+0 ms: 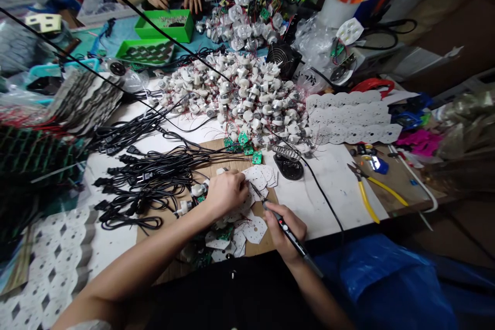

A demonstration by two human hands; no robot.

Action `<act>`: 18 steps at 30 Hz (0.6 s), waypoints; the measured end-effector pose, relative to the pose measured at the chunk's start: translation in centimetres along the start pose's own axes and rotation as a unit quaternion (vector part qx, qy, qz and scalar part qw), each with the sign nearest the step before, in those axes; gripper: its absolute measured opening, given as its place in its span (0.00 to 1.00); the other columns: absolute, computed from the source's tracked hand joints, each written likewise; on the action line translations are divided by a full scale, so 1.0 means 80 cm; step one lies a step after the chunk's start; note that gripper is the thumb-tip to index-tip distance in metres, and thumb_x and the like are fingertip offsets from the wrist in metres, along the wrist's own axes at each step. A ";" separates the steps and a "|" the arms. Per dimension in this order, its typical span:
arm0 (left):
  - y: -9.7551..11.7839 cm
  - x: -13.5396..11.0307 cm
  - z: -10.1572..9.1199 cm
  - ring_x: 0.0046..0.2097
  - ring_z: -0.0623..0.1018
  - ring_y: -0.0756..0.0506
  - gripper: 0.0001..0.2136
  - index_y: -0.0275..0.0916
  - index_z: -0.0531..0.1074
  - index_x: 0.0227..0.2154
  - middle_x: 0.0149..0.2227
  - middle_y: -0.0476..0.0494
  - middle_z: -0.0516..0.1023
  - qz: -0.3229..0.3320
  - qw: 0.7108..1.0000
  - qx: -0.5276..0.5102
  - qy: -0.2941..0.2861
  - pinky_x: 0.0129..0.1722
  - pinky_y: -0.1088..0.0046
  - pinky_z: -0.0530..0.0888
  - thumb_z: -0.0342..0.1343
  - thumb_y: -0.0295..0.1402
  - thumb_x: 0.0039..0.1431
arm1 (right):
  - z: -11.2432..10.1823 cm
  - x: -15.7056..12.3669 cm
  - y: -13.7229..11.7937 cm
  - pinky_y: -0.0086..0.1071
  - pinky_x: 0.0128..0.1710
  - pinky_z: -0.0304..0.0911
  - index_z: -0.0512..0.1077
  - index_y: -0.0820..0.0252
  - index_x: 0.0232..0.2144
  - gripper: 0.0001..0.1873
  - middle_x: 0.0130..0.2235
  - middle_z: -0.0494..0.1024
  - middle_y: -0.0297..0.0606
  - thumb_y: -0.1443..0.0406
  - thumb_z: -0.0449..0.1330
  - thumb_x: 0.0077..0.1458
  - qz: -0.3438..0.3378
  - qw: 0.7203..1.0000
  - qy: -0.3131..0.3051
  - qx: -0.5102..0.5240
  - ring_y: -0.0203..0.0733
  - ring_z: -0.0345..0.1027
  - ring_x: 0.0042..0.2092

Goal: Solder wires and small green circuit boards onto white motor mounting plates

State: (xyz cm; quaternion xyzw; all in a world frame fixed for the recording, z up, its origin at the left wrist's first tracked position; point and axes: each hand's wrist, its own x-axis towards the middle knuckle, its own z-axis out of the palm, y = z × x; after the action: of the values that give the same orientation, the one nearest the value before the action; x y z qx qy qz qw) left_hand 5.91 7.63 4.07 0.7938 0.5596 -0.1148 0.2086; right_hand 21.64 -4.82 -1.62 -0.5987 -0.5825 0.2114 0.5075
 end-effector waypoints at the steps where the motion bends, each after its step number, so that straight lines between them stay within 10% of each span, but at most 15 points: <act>1: 0.000 0.000 0.001 0.39 0.79 0.42 0.13 0.40 0.77 0.36 0.40 0.42 0.79 0.001 1.000 -0.001 0.002 0.30 0.70 0.64 0.48 0.37 0.64 | 0.001 0.000 0.000 0.30 0.34 0.78 0.77 0.56 0.45 0.09 0.37 0.85 0.38 0.69 0.61 0.64 -0.002 1.000 0.001 -0.001 0.39 0.81 0.32; 18: -0.012 -0.003 0.005 0.36 0.78 0.43 0.11 0.38 0.77 0.34 0.36 0.41 0.78 0.039 0.997 -0.040 0.051 0.30 0.70 0.64 0.52 0.36 0.66 | -0.008 -0.006 0.001 0.29 0.29 0.78 0.77 0.58 0.45 0.09 0.33 0.84 0.36 0.66 0.59 0.65 0.078 0.994 0.034 0.063 0.38 0.81 0.28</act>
State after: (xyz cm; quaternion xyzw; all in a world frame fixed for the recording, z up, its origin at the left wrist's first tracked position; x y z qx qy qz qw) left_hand 4.97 7.52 3.58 0.8107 0.5427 -0.0433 0.2154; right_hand 22.13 -5.48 -1.55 -0.6162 -0.5015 0.2661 0.5459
